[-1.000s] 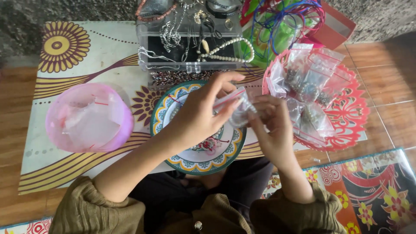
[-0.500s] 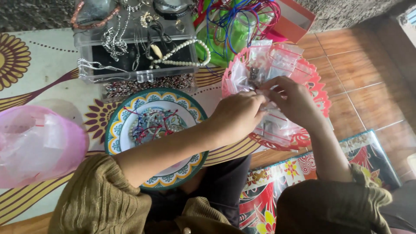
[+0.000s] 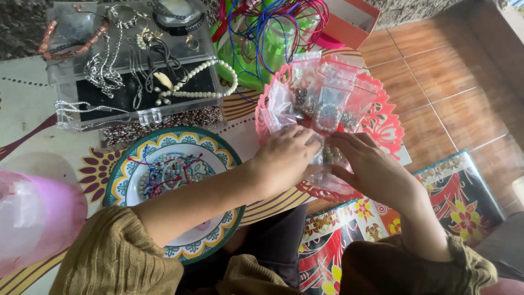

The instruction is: Packaging individual jewelry items like bracelets and necklaces into small plastic zip-lock bags.

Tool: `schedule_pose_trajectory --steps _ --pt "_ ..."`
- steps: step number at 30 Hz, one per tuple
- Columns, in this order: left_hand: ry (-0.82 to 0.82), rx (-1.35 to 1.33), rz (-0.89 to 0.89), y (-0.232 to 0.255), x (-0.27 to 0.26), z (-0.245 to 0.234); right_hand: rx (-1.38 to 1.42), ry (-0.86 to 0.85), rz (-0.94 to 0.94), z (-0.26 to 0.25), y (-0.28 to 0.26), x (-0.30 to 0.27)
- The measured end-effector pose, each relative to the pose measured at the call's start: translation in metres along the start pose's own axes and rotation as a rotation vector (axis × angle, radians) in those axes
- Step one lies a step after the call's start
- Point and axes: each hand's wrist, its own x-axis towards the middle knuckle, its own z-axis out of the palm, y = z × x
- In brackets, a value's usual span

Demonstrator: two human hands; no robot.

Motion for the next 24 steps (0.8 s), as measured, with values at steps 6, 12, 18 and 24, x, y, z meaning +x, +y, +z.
schedule_pose_trajectory --steps 6,12,18,24 --pt "-0.155 0.041 0.005 -0.006 0.003 -0.012 0.083 -0.024 0.049 -0.003 0.001 -0.019" --pt "-0.372 0.161 0.095 -0.010 0.031 0.019 -0.028 0.122 -0.209 0.021 0.018 -0.019" --pt "0.223 0.635 -0.099 0.020 0.041 0.077 -0.365 -0.013 -0.109 0.013 -0.011 -0.005" --pt "-0.021 0.227 0.012 -0.012 0.074 0.073 -0.075 -0.044 -0.018 -0.007 -0.006 -0.002"
